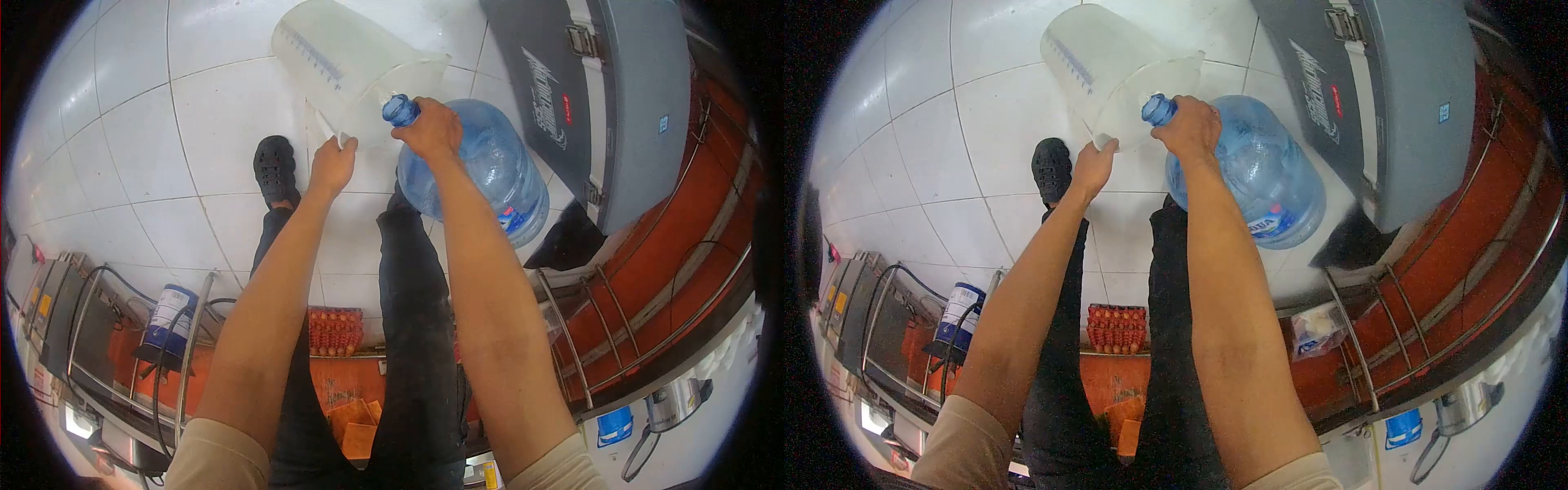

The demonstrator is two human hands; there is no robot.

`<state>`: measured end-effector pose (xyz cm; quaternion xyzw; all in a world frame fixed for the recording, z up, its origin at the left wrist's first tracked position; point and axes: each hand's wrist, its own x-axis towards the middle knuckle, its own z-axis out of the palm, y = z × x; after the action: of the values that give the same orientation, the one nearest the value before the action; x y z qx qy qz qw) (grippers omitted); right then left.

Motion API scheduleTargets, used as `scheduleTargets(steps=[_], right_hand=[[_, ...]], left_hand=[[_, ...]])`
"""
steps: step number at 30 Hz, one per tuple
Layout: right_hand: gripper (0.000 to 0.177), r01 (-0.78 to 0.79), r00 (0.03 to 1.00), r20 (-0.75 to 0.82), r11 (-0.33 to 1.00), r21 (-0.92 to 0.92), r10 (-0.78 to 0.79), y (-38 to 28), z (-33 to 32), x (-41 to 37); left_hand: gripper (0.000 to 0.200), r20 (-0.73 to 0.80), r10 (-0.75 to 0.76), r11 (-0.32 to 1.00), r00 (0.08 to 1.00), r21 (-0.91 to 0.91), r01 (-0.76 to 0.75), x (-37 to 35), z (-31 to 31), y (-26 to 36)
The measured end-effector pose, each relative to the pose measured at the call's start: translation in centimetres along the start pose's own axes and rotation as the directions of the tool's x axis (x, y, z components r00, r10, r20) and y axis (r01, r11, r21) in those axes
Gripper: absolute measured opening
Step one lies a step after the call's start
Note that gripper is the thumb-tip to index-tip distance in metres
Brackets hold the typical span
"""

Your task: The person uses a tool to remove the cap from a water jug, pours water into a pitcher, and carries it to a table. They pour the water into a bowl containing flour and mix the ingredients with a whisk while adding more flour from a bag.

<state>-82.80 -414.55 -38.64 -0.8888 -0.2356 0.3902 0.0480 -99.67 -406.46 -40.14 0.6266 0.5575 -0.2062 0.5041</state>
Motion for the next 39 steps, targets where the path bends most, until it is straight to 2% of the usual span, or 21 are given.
scheduleTargets(steps=[8,15,19,21,26,39], right_hand=[[0.048,-0.003,1.000,-0.003,1.000,0.005,0.003,0.6,-0.4,-0.8],[0.051,0.008,1.000,0.027,1.000,-0.018,-0.008,1.5,0.2,-0.9],[0.050,0.005,1.000,0.004,1.000,-0.026,-0.005,2.4,1.0,-0.9],[0.037,-0.006,1.000,-0.021,1.000,-0.029,0.005,2.7,1.3,-1.1],[0.039,-0.030,1.000,0.009,0.999,-0.034,0.030,3.7,1.6,-1.3],[0.042,-0.074,0.994,0.070,0.994,-0.077,0.079,4.7,1.3,-1.5]], left_hand=[[0.049,0.060,-0.010,1.000,0.998,0.006,0.010,-0.5,-0.4,0.9],[0.048,0.024,-0.021,0.996,1.000,0.091,0.018,-1.1,0.1,0.5],[0.050,0.051,-0.026,0.998,0.998,0.054,0.023,-1.2,0.4,0.2],[0.051,0.043,-0.017,0.999,0.999,0.052,0.015,-1.2,0.6,-0.2],[0.051,0.016,0.048,0.987,0.999,0.150,-0.050,-0.5,1.9,-2.0],[0.047,0.009,0.050,0.985,0.999,0.164,-0.050,-1.7,3.3,-0.4]])
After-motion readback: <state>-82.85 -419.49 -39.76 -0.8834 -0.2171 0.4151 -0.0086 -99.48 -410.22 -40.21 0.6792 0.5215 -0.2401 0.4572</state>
